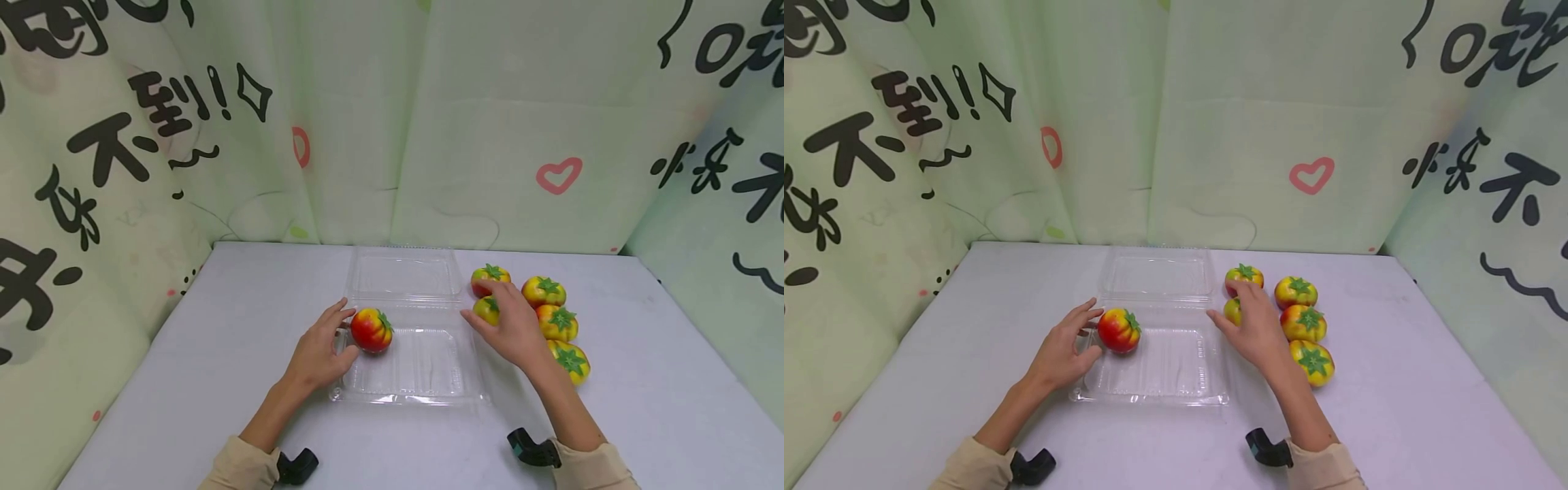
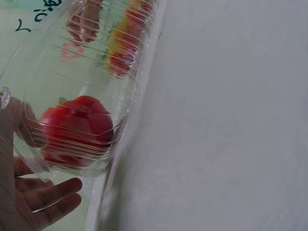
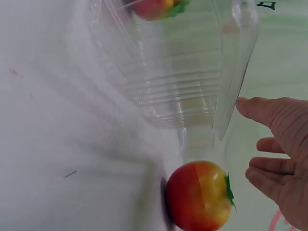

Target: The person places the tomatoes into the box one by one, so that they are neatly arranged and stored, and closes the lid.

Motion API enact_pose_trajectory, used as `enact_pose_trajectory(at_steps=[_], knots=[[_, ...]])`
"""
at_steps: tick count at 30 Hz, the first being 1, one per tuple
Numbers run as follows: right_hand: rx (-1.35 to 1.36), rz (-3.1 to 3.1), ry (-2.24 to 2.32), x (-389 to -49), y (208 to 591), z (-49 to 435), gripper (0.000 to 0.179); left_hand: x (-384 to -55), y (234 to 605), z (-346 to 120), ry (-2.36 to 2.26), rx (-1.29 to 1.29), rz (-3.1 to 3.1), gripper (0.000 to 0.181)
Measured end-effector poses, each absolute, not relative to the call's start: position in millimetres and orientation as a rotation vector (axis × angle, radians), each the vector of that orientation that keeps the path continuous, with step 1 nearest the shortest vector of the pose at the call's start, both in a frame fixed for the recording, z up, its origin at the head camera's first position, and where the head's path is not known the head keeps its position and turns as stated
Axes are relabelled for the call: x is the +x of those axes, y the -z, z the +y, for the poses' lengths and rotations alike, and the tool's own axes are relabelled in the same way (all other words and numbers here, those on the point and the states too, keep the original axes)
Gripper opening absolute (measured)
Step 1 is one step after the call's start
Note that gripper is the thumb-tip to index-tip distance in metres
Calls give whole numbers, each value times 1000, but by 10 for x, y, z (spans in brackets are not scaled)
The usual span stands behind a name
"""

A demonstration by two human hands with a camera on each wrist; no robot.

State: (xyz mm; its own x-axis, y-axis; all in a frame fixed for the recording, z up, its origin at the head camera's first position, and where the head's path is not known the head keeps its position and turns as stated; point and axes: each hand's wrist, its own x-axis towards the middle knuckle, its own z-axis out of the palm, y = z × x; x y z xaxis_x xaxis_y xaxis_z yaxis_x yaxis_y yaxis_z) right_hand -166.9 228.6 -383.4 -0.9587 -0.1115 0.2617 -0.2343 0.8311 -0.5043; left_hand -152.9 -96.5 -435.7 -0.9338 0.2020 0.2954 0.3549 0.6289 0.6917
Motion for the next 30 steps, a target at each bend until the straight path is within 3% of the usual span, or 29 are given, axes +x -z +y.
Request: enact_pose_trajectory(at_steps=[30], knots=[[203, -2888, -719, -1708, 4020, 2567, 67, -1529, 4362, -968, 1187, -465, -2656, 63]])
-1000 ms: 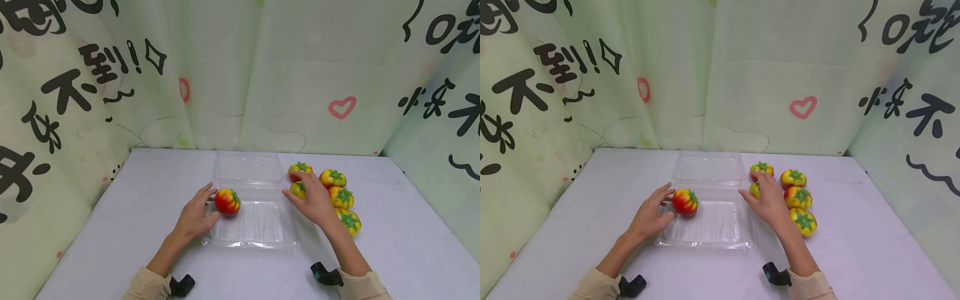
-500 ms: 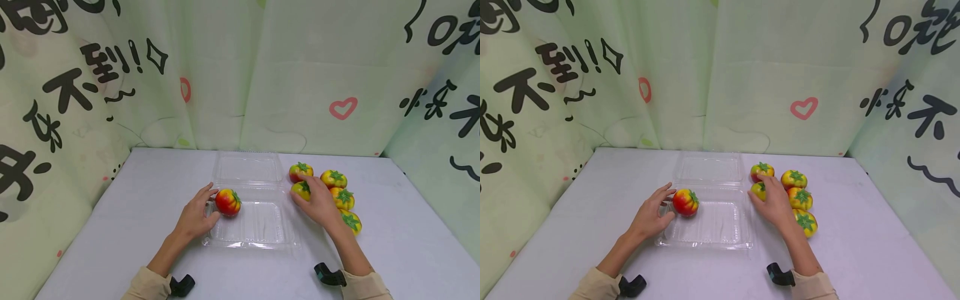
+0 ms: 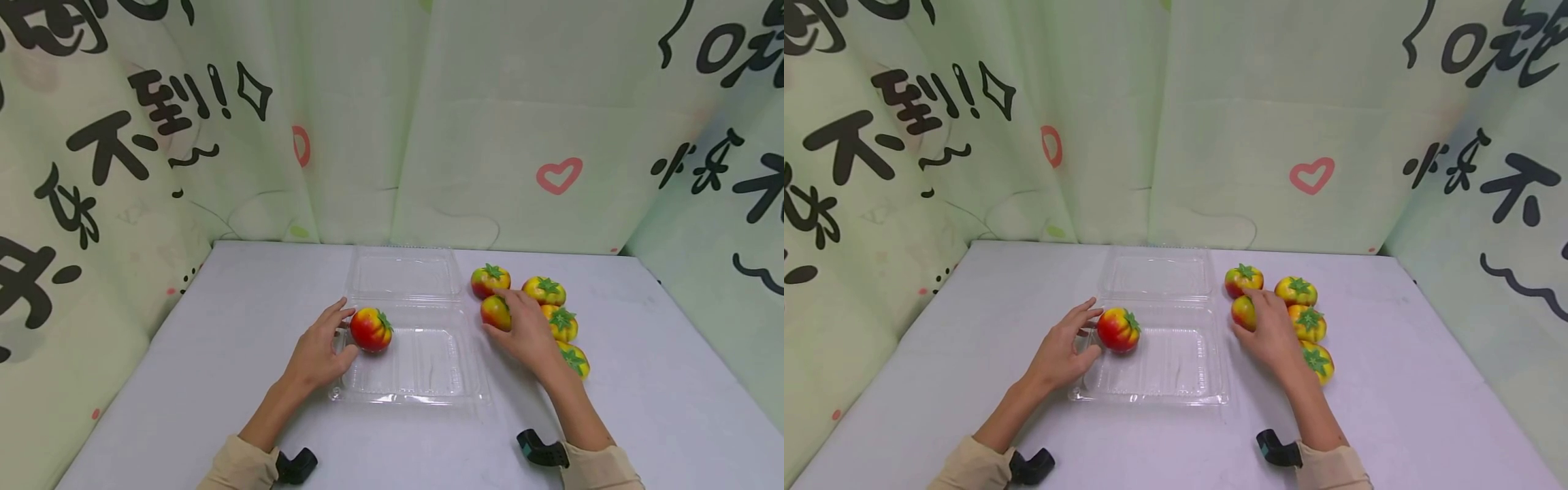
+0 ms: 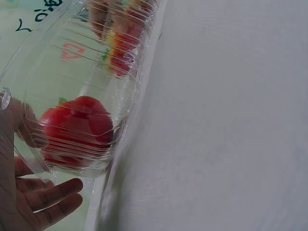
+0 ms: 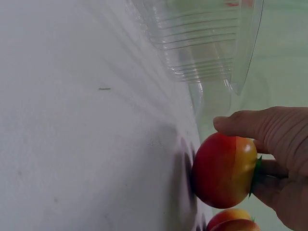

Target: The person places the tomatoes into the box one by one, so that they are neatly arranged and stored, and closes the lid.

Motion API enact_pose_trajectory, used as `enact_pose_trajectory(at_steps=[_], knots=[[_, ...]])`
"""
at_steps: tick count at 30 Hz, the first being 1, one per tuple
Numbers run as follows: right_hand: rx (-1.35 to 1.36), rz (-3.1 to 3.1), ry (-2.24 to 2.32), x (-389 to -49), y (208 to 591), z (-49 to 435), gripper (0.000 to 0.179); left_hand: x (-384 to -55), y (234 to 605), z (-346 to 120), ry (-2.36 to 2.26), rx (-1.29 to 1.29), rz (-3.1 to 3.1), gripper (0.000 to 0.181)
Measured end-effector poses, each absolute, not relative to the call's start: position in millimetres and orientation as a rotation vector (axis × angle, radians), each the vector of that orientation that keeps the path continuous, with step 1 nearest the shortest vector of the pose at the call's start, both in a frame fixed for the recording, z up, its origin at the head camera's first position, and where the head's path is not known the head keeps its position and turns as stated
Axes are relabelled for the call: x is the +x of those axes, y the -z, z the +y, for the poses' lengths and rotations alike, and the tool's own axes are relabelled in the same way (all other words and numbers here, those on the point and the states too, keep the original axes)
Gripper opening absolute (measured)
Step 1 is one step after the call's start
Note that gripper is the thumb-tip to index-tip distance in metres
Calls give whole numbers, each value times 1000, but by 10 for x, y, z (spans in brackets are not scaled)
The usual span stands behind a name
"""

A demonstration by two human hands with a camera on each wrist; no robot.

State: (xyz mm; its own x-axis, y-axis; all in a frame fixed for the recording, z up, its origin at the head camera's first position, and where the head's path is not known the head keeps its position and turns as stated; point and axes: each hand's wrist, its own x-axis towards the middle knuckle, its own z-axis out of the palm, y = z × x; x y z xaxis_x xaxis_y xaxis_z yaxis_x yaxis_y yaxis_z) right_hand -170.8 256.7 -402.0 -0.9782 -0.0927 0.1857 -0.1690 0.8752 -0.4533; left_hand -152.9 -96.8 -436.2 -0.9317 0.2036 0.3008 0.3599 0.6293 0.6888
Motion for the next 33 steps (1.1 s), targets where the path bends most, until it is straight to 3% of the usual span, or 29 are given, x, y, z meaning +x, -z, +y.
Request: enact_pose_trajectory(at_steps=[33], knots=[[141, -2828, -717, -1685, 4016, 2517, 63, -1524, 4367, -965, 1212, -446, -2673, 64]])
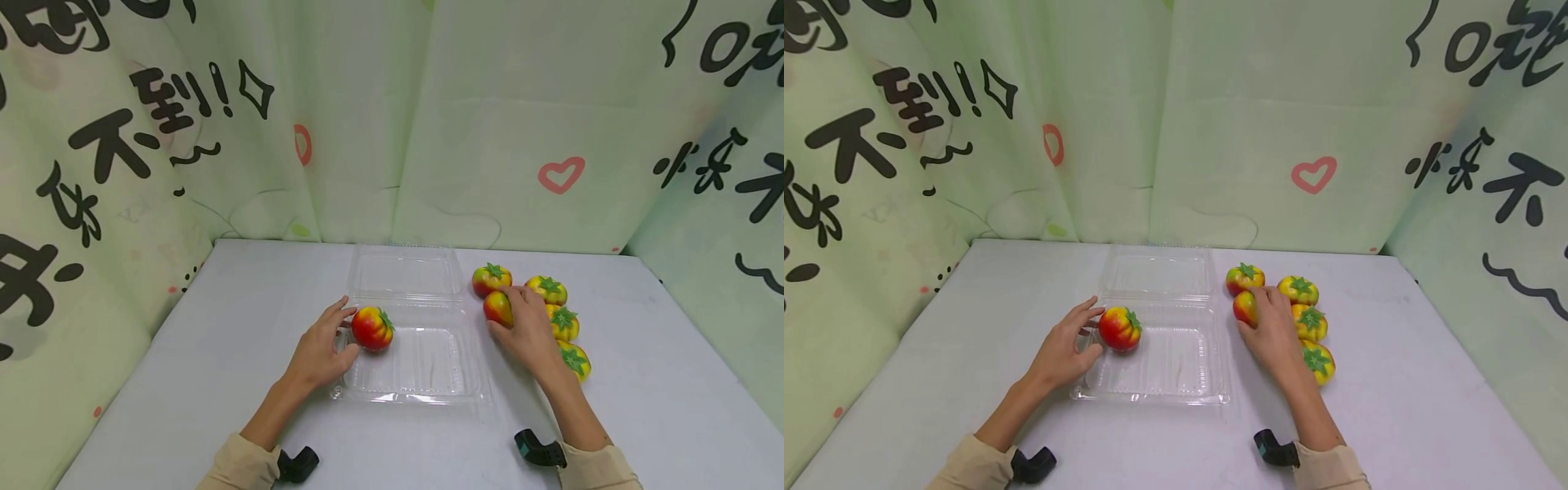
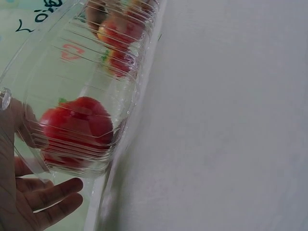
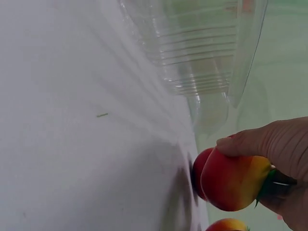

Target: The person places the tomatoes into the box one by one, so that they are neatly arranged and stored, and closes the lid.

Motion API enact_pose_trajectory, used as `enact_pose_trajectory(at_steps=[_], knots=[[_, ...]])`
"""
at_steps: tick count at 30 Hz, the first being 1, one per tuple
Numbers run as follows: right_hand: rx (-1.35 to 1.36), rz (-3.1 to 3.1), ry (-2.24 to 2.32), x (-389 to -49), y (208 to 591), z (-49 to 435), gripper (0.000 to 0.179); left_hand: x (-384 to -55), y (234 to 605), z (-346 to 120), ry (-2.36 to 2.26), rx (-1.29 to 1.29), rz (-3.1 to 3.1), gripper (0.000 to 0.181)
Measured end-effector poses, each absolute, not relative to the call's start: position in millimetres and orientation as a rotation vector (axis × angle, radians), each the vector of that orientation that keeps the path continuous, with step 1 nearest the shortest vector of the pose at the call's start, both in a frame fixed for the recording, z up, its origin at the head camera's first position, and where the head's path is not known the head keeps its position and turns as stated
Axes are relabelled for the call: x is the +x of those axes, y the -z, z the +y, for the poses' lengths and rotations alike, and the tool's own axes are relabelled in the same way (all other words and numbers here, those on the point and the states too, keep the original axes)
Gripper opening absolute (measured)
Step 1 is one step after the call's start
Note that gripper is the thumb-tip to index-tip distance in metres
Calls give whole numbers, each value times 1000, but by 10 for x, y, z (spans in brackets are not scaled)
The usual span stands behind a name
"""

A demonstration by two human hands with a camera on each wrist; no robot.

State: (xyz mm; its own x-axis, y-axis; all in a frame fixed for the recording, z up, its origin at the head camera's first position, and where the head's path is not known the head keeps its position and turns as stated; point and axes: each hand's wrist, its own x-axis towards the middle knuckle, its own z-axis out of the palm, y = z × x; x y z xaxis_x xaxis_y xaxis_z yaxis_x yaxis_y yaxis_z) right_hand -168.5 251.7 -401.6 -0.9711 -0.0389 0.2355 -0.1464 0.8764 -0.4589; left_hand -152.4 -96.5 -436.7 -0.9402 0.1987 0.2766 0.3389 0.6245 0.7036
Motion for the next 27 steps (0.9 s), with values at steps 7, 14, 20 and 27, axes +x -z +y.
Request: enact_pose_trajectory(at_steps=[7, 14, 20, 27], knots=[[133, -2785, -696, -1654, 3877, 2415, 63, -1526, 4361, -963, 1220, -457, -2664, 64], [154, -2734, -708, -1600, 3773, 2331, 64, -1524, 4365, -960, 1219, -453, -2664, 63], [174, -2720, -739, -1548, 3699, 2268, 65, -1520, 4362, -959, 1220, -457, -2662, 63], [216, -2692, -748, -1512, 3653, 2197, 64, -1522, 4362, -961, 1229, -453, -2662, 62]])
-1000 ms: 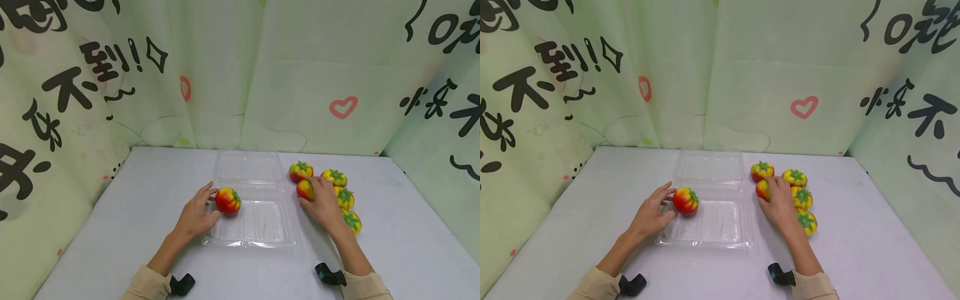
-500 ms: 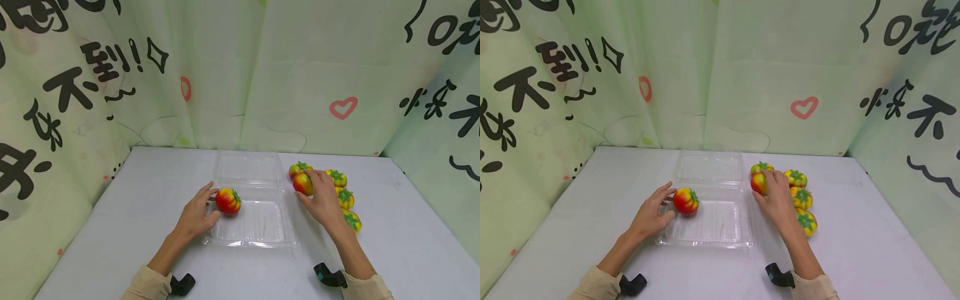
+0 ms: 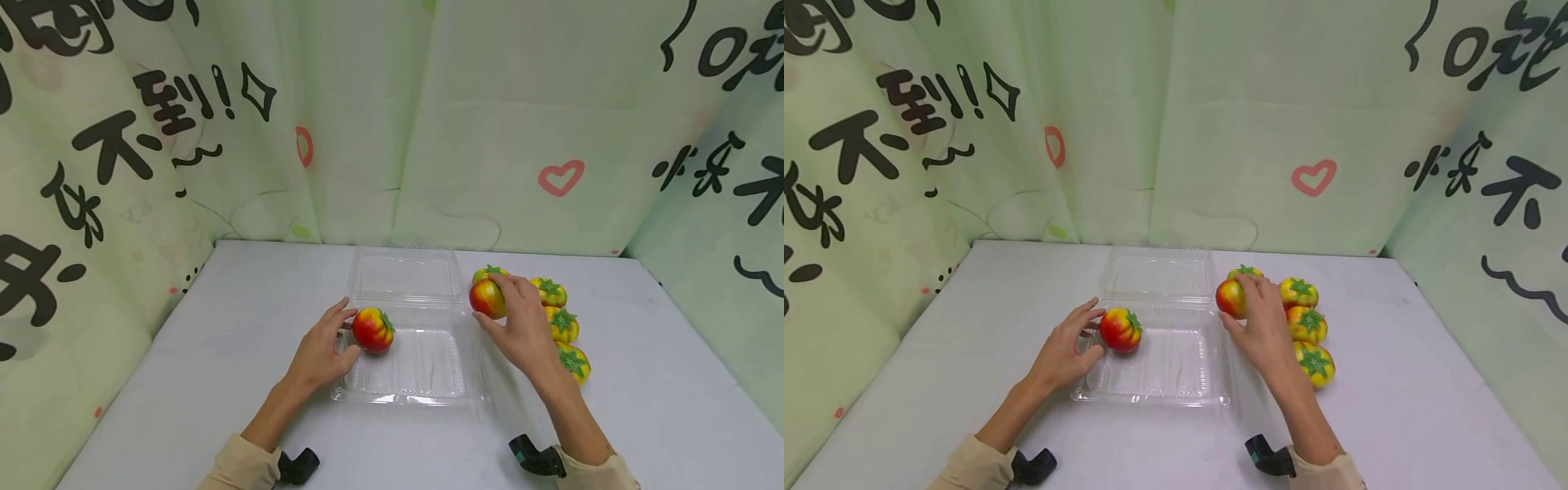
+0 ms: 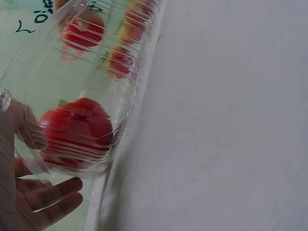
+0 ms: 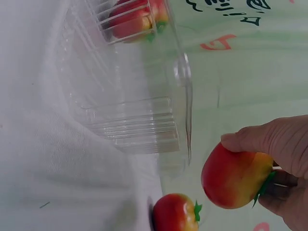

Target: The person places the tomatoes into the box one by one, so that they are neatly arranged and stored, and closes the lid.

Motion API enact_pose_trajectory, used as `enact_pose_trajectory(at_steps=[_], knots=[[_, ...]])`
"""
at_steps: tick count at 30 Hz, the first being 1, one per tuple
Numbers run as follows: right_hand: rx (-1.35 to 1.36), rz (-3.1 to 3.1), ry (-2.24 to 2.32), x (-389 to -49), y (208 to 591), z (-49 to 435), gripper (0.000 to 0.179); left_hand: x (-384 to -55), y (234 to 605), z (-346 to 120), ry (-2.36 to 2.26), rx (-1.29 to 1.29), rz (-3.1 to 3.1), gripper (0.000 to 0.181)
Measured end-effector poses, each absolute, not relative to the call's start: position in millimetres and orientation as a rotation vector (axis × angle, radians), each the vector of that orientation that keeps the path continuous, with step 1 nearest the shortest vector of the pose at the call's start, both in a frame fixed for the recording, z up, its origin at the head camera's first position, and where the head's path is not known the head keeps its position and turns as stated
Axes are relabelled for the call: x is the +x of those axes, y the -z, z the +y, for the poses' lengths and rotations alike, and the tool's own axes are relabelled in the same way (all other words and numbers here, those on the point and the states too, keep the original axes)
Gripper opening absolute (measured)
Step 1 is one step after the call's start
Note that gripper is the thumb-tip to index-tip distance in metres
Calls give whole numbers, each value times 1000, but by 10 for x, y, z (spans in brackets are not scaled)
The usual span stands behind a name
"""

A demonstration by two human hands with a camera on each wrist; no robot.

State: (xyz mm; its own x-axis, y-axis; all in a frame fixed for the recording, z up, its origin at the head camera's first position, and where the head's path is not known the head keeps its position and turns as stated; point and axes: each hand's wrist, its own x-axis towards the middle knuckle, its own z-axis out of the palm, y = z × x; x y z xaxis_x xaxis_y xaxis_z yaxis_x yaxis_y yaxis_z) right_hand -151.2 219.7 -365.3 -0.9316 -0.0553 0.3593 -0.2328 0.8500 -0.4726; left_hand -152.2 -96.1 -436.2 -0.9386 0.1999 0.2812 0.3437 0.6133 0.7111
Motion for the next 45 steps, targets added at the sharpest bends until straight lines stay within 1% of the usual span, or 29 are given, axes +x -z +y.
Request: enact_pose_trajectory(at_steps=[25, 45], knots=[[381, -2707, -778, -1453, 3646, 1843, 66, -1517, 4359, -955, 1232, -448, -2656, 64], [402, -2769, -830, -1449, 3735, 1619, 67, -1520, 4358, -961, 1239, -463, -2649, 62]])
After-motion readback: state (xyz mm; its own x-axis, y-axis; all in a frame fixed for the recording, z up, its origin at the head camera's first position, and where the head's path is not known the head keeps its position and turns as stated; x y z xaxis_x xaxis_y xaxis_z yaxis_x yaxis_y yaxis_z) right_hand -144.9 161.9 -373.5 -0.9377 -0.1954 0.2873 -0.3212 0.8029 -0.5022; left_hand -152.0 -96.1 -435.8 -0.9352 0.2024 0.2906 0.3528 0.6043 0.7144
